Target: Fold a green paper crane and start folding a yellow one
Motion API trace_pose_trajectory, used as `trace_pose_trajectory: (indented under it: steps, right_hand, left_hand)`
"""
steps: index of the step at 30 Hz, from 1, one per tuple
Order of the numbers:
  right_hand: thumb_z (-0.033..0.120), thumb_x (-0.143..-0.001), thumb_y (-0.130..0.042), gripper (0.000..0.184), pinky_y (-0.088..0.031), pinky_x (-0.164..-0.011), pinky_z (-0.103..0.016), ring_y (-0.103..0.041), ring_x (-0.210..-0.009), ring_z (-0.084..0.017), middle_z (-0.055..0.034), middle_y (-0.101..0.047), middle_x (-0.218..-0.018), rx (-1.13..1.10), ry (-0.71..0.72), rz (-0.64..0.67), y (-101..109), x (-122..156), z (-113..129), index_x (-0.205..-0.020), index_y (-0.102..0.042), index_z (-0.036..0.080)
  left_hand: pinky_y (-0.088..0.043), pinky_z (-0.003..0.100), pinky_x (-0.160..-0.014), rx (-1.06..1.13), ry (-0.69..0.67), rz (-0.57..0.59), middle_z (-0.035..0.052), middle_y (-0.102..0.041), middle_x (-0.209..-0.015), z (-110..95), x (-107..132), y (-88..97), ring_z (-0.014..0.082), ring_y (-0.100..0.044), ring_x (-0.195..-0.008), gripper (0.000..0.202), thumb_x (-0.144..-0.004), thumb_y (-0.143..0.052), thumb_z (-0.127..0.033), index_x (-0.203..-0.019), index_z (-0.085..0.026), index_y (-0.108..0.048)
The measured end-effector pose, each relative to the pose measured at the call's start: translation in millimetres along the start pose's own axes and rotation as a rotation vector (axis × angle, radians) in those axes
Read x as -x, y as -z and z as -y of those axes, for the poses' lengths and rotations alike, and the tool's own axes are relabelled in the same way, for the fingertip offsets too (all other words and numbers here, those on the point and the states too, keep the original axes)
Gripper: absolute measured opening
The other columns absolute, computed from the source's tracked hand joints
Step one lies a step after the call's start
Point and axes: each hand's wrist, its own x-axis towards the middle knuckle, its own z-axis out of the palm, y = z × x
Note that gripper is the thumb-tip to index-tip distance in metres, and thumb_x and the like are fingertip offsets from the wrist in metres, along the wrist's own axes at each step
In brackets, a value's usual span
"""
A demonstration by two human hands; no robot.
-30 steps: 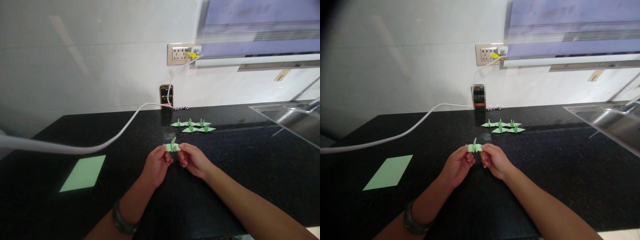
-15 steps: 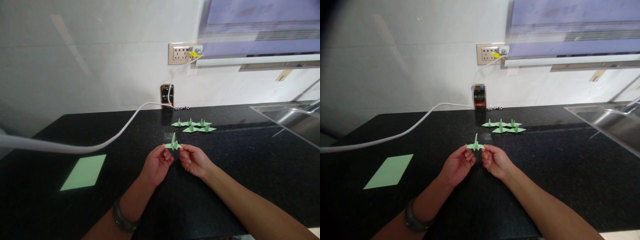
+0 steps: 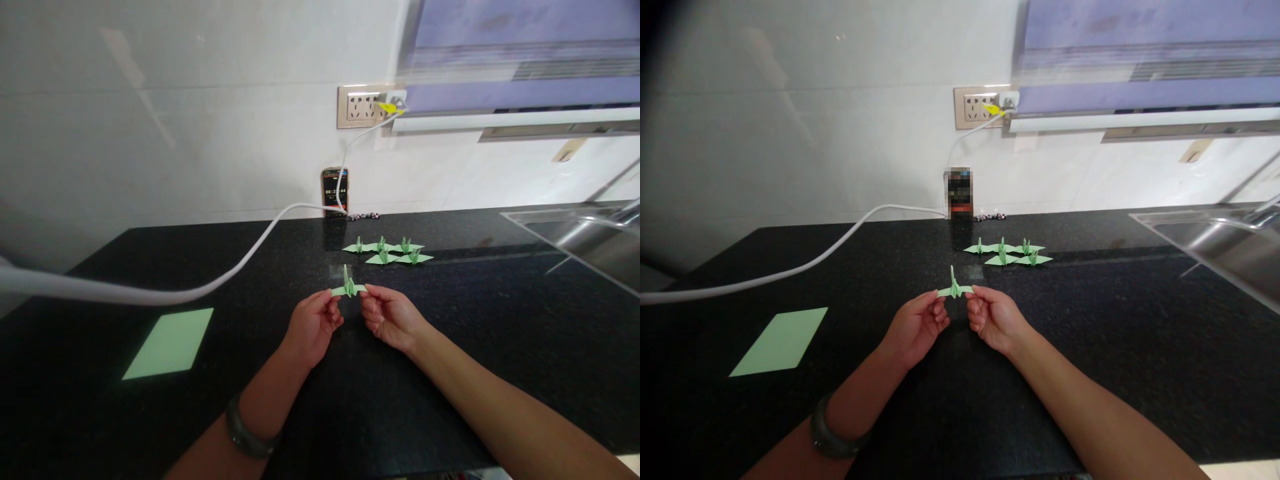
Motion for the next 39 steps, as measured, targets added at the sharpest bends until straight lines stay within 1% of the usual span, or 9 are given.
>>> trace_pose_trajectory:
  steps: [2,4,7,12,17,22,27,34,39]
  right_hand:
    - [0.023,-0.077,-0.047,0.016,-0.026,-0.031,-0.016,-0.036,-0.030,-0.005,0.0047,-0.046,-0.040,0.045,0.024,-0.019,2.6,-1.2,1.5,-0.065,-0.053,0.013]
    - [0.024,-0.076,-0.049,0.016,-0.027,-0.031,-0.017,-0.037,-0.030,-0.005,0.0041,-0.048,-0.041,0.102,0.039,-0.032,5.0,-2.1,2.5,-0.066,-0.054,0.013]
    - [0.024,-0.075,-0.052,0.016,-0.025,-0.031,-0.017,-0.038,-0.030,-0.005,0.0045,-0.048,-0.041,0.160,0.050,-0.039,7.4,-2.9,3.2,-0.065,-0.054,0.013]
    - [0.024,-0.075,-0.054,0.015,-0.025,-0.032,-0.016,-0.037,-0.030,-0.004,0.0052,-0.048,-0.042,0.154,0.050,-0.055,9.4,-3.7,3.9,-0.065,-0.053,0.013]
    - [0.026,-0.077,-0.052,0.017,-0.024,-0.032,-0.016,-0.038,-0.030,-0.004,0.0051,-0.048,-0.042,0.142,0.032,-0.058,10.0,-3.6,4.7,-0.065,-0.053,0.013]
    - [0.027,-0.076,-0.053,0.018,-0.022,-0.032,-0.017,-0.036,-0.030,-0.004,0.0056,-0.045,-0.041,0.173,0.071,-0.069,8.5,-2.4,5.6,-0.065,-0.052,0.014]
    - [0.027,-0.076,-0.055,0.017,-0.020,-0.031,-0.017,-0.033,-0.029,-0.003,0.0066,-0.043,-0.040,0.208,0.076,-0.084,9.0,-2.9,5.9,-0.064,-0.051,0.014]
    - [0.027,-0.073,-0.057,0.017,-0.019,-0.031,-0.017,-0.030,-0.030,-0.003,0.0074,-0.040,-0.041,0.271,0.108,-0.155,11.1,-4.4,6.3,-0.063,-0.050,0.015]
    - [0.029,-0.072,-0.056,0.018,-0.021,-0.032,-0.018,-0.026,-0.031,-0.004,0.0082,-0.036,-0.041,0.339,0.225,-0.232,16.7,-8.0,12.4,-0.064,-0.049,0.015]
  left_hand:
    - [-0.035,0.022,-0.049,-0.143,-0.029,-0.048,-0.0039,-0.044,-0.050,-2.2,-1.1,3.5,0.0055,-0.040,-0.044,0.018,-0.067,-0.060,-0.028,-0.064,-0.011,-0.055]
    - [-0.034,0.021,-0.048,-0.212,-0.045,-0.076,-0.0042,-0.044,-0.049,-5.4,-2.0,6.8,0.0051,-0.040,-0.044,0.020,-0.065,-0.063,-0.028,-0.061,-0.012,-0.053]
    - [-0.035,0.021,-0.048,-0.170,-0.029,-0.070,-0.0050,-0.043,-0.050,-9.9,-2.9,9.8,0.0048,-0.040,-0.044,0.020,-0.064,-0.064,-0.028,-0.061,-0.013,-0.050]
    - [-0.034,0.019,-0.047,-0.076,0.014,-0.045,-0.0059,-0.042,-0.050,-12.8,-3.5,10.5,0.0040,-0.039,-0.043,0.021,-0.063,-0.065,-0.025,-0.061,-0.013,-0.048]
    - [-0.035,0.020,-0.047,-0.075,0.053,-0.048,-0.0057,-0.041,-0.050,-13.2,-4.4,11.0,0.0040,-0.038,-0.043,0.019,-0.064,-0.063,-0.025,-0.063,-0.013,-0.049]
    - [-0.034,0.019,-0.045,-0.124,0.035,-0.053,-0.0052,-0.040,-0.050,-13.5,-4.7,10.9,0.0039,-0.037,-0.042,0.019,-0.066,-0.062,-0.025,-0.062,-0.012,-0.049]
    - [-0.034,0.019,-0.045,-0.105,0.050,-0.054,-0.0054,-0.039,-0.050,-14.4,-4.7,11.1,0.0039,-0.037,-0.043,0.018,-0.066,-0.062,-0.025,-0.063,-0.013,-0.049]
    - [-0.035,0.019,-0.046,-0.163,0.015,-0.064,-0.0051,-0.039,-0.052,-12.5,-5.8,12.8,0.0039,-0.037,-0.044,0.019,-0.066,-0.062,-0.027,-0.063,-0.013,-0.049]
    - [-0.035,0.019,-0.046,-0.210,-0.054,-0.149,-0.0056,-0.038,-0.051,-14.1,-8.0,15.8,0.0041,-0.036,-0.043,0.019,-0.066,-0.061,-0.028,-0.064,-0.013,-0.049]
